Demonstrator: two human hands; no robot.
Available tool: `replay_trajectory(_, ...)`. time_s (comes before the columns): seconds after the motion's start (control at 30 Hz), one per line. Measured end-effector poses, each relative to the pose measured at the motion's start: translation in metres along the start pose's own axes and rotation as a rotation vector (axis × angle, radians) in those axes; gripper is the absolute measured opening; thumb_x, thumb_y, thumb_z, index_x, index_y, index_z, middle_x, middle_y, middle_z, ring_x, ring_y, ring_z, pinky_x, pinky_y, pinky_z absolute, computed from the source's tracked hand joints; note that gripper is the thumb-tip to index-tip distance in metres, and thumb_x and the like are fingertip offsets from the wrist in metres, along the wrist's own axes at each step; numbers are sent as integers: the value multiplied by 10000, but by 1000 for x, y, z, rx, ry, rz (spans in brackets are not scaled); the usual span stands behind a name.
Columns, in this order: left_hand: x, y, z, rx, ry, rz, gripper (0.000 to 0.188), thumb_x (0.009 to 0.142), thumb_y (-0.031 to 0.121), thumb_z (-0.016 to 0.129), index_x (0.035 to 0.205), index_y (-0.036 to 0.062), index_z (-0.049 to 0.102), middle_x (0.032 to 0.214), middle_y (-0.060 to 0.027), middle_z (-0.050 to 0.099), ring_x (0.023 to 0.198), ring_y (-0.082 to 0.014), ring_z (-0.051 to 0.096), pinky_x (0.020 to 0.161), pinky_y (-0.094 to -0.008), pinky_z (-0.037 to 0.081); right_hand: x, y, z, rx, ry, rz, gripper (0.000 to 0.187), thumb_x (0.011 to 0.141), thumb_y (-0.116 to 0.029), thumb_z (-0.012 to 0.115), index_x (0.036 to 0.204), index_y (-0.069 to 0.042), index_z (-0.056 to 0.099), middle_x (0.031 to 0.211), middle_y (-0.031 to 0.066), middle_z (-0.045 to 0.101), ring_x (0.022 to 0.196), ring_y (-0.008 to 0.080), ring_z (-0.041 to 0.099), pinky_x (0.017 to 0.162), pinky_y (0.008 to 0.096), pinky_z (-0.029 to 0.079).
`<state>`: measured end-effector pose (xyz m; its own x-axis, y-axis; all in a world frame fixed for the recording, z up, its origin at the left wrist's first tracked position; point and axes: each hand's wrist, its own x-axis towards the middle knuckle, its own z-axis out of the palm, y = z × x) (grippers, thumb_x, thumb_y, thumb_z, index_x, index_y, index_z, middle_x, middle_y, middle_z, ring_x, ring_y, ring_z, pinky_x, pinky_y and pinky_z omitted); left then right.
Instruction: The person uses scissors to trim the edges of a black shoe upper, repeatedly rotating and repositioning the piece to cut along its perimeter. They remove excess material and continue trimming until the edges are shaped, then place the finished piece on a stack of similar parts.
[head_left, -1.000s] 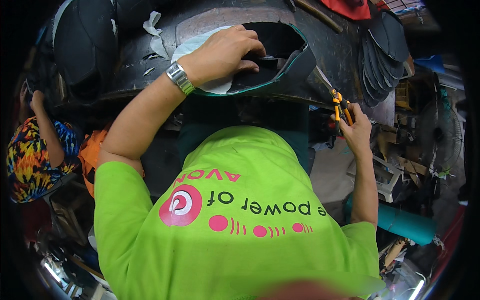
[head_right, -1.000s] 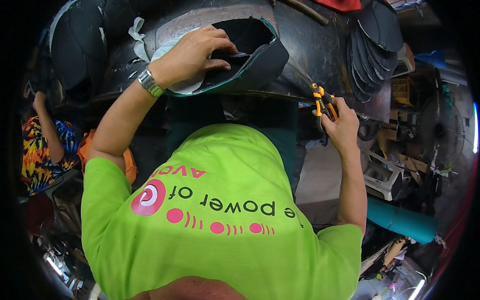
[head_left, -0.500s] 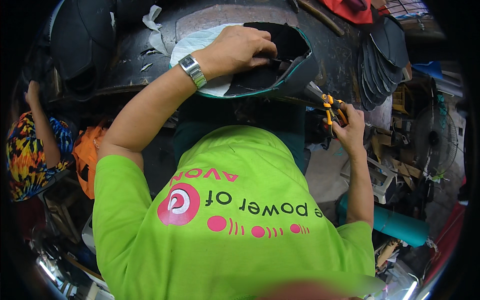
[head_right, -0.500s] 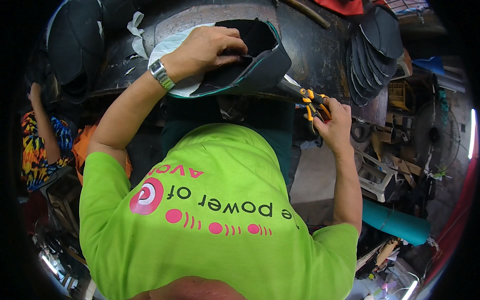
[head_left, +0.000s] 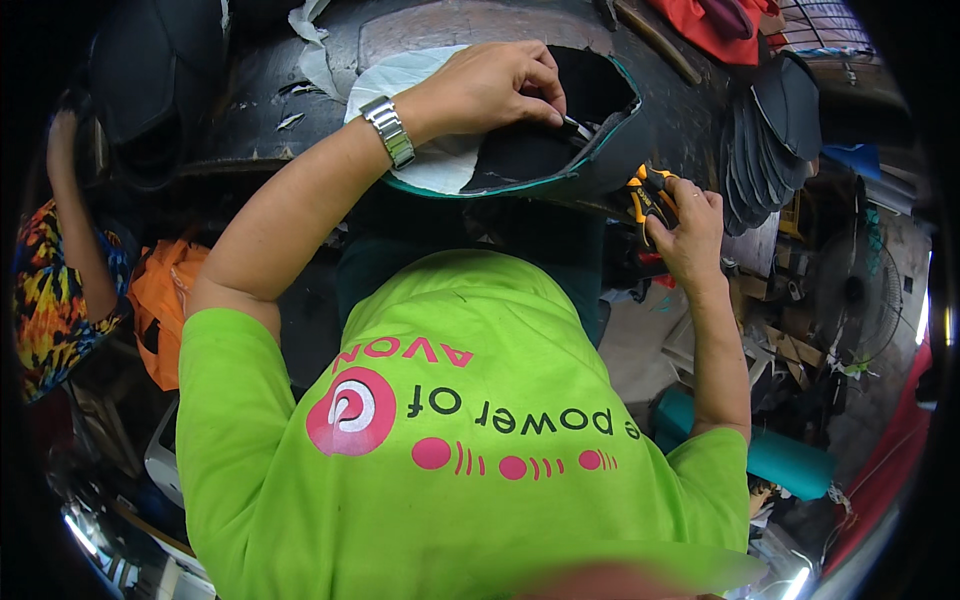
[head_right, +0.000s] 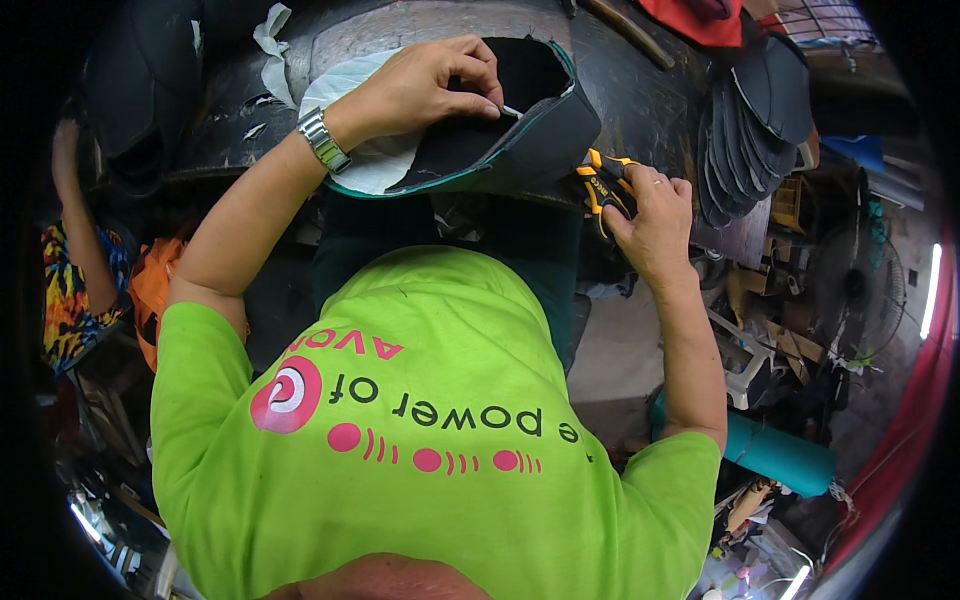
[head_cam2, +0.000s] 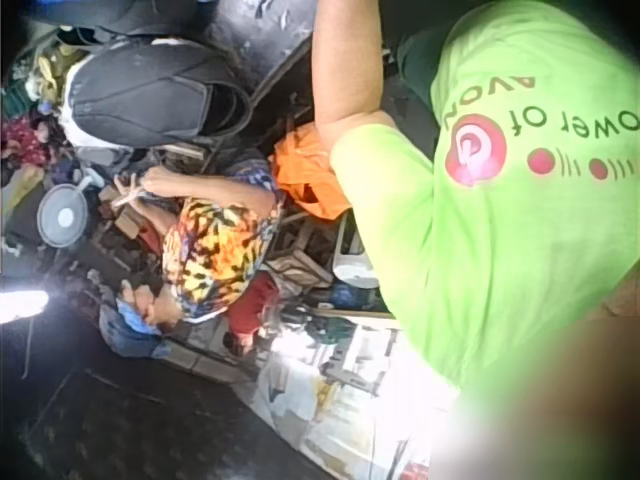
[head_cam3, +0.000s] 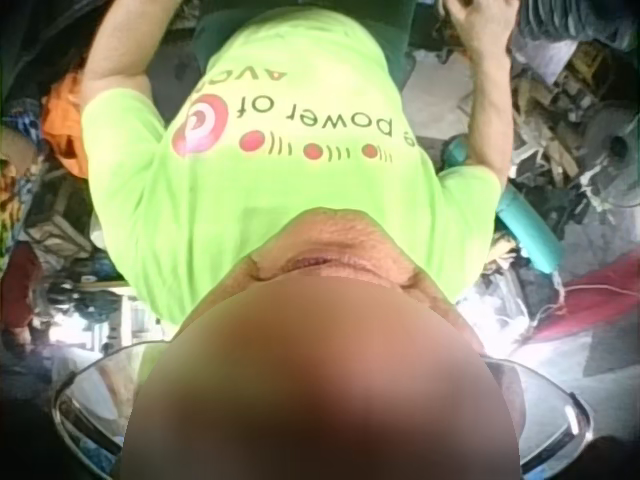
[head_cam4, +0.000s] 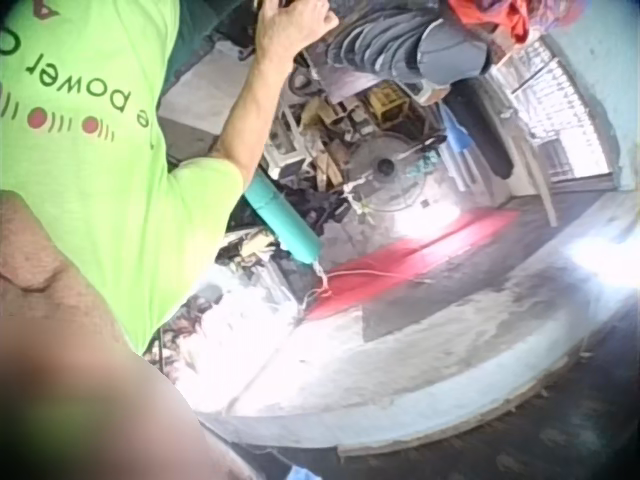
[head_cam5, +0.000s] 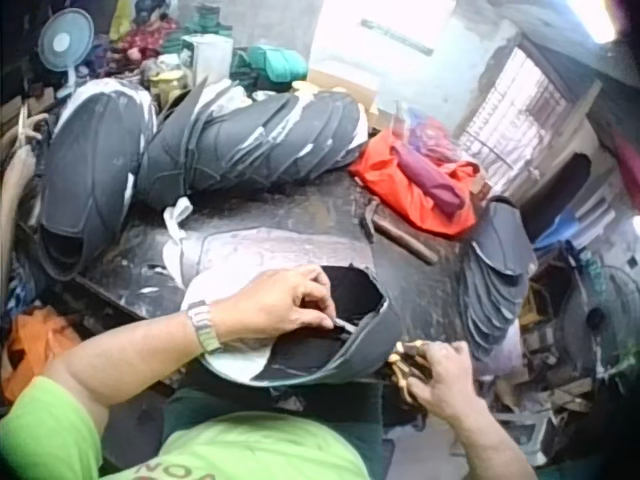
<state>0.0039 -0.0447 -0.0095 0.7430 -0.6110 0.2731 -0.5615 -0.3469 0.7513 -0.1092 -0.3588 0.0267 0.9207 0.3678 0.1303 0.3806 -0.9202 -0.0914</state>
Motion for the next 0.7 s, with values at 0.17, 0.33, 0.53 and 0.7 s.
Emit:
replay_trajectory(0.17, 12, -5, 3, -73, -94, -116, 160, 818, 244, 788, 917, 117, 785, 963, -40, 656, 878, -184, 642, 781, -311, 490, 17, -1, -15, -128, -79, -119, 439, 680, -128, 789, 1047, -57, 559, 920, 101, 650, 892, 285, 625, 823, 404, 398)
replay_trajectory(0.33, 23, -10, 7, -208, -121, -270, 181, 790, 297, 809, 911, 162, 817, 874, -38, 756, 786, -167, 681, 726, -337, 512, 21, -5, -28, -74, -224, -82, 377, 679, -101, 772, 962, -54, 528, 896, 117, 632, 804, 334, 565, 783, 413, 407)
replay_trajectory(0.53, 27, -11, 5, -202, -148, -266, 203, 768, 301, 821, 916, 163, 818, 874, -37, 766, 812, -147, 690, 739, -303, 507, 18, -8, -24, 60, -294, 28, 328, 696, -89, 747, 922, -54, 512, 790, 140, 580, 714, 356, 475, 702, 417, 409)
replay_trajectory(0.7, 26, -8, 3, -190, -159, -295, 201, 773, 286, 819, 917, 146, 816, 887, -41, 769, 823, -139, 693, 761, -302, 513, 16, -11, -25, -46, -265, -20, 319, 711, -128, 765, 910, -78, 520, 767, 110, 613, 730, 327, 578, 747, 387, 390)
